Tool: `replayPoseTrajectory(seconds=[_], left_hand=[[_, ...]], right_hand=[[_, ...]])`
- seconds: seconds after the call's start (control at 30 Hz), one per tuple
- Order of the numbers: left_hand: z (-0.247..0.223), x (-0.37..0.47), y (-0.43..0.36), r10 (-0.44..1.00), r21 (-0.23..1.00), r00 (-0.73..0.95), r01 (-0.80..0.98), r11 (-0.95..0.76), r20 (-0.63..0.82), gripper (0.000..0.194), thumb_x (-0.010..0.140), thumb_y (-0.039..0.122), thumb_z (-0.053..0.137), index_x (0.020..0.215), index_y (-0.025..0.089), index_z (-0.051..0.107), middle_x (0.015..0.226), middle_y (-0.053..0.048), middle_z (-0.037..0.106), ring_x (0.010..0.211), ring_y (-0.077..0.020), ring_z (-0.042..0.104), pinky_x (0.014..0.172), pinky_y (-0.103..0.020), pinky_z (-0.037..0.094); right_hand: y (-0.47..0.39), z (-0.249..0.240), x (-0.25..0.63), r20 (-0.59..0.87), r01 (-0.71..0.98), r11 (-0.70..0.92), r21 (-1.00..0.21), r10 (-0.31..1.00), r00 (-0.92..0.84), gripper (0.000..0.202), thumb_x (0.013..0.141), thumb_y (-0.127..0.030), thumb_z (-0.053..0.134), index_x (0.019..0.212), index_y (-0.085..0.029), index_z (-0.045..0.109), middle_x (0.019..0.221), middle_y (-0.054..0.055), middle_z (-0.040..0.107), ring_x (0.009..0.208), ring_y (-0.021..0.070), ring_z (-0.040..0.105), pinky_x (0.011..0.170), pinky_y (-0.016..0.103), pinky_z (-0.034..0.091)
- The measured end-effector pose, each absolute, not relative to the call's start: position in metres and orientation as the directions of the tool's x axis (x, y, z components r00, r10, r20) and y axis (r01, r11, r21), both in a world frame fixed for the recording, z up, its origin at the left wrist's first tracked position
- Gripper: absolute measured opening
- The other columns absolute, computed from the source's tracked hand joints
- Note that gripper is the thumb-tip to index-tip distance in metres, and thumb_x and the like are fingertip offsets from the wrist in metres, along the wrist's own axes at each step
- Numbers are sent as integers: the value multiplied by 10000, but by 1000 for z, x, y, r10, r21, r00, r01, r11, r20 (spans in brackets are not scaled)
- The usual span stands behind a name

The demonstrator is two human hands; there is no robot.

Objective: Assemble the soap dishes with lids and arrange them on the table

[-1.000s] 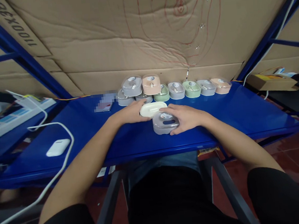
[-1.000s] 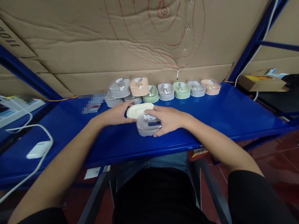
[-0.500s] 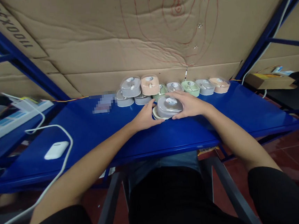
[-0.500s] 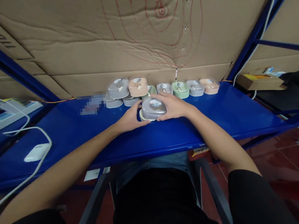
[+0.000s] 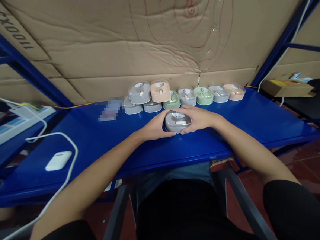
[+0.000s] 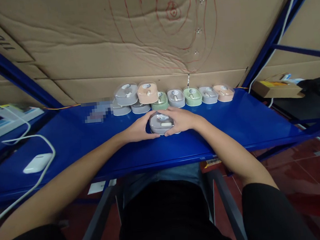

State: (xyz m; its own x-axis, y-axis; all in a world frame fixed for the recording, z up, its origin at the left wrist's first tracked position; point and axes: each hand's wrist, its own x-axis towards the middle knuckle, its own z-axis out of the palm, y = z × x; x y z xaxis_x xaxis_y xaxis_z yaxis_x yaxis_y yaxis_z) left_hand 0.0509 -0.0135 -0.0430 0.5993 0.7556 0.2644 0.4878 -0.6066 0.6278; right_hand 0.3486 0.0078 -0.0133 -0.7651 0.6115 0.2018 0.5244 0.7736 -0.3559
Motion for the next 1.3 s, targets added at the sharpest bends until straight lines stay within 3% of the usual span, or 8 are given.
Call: replayPoseTrajectory(seconds=[0.2,0.37,0.5,0.63,0.77,0.93,1.07,1.3], left_hand=[[-42,49,-13,742,613,605,479,-628,288,1059,838,623,961,1714,223,517,1739,-224,645,1601,-477,645,1338,-667,524],[-40,44,-10,757,634,593,481,-606,273,1033,810,598,993,1671,220,564,1634,-222,726,1508,-463,716,1278,-670,576],[-38,34,-4,773,687,564,439,-579,291,944,856,593,955,1632,201,586,1614,-236,730,1457,-433,749,1261,-646,593],[-35,23,3,801,722,515,422,-548,307,842,942,584,875,1631,204,574,1489,-216,786,1390,-389,774,1223,-623,609],[-34,22,3,810,696,509,469,-544,291,850,920,598,869,1612,194,584,1441,-207,792,1333,-375,785,1188,-595,621],[-35,26,2,815,668,509,508,-544,277,832,902,591,862,1588,201,599,1430,-203,790,1320,-381,785,1189,-599,616],[-33,25,1,813,651,520,526,-547,262,835,909,611,836,1582,183,589,1445,-221,784,1325,-387,780,1199,-622,607],[-30,26,-1,809,630,534,546,-553,247,830,926,623,833,1593,191,591,1465,-213,784,1346,-391,773,1212,-622,601]], right_hand=[[3,-11,357,118,593,743,-310,649,-751,1349,794,-761,991,1913,-337,367,1518,177,719,1321,487,739,1107,673,663],[2,-12,361,145,577,743,-338,647,-748,1344,759,-695,1023,1897,-355,396,1594,161,717,1313,497,753,1084,666,670],[2,-2,364,242,560,756,-340,645,-725,1272,757,-699,1017,1851,-332,482,1643,155,716,1408,515,732,1183,692,620],[19,21,394,488,624,711,-326,691,-533,1201,787,-733,976,1803,-291,514,1769,149,634,1597,504,617,1338,725,486],[50,35,443,694,829,435,-353,715,-80,1087,810,-565,955,1747,-213,530,1729,215,648,1554,446,626,1347,682,455],[72,28,484,615,838,-86,-539,639,461,1007,842,-360,960,1749,-191,556,1656,309,616,1435,367,679,1241,501,491],[77,11,501,535,802,-238,-548,637,555,964,870,-378,957,1748,-240,584,1695,298,566,1444,355,687,1218,483,486],[94,-6,511,516,812,-273,-516,658,549,804,896,-472,910,1604,-196,650,1617,306,612,1480,413,675,1246,585,497]])
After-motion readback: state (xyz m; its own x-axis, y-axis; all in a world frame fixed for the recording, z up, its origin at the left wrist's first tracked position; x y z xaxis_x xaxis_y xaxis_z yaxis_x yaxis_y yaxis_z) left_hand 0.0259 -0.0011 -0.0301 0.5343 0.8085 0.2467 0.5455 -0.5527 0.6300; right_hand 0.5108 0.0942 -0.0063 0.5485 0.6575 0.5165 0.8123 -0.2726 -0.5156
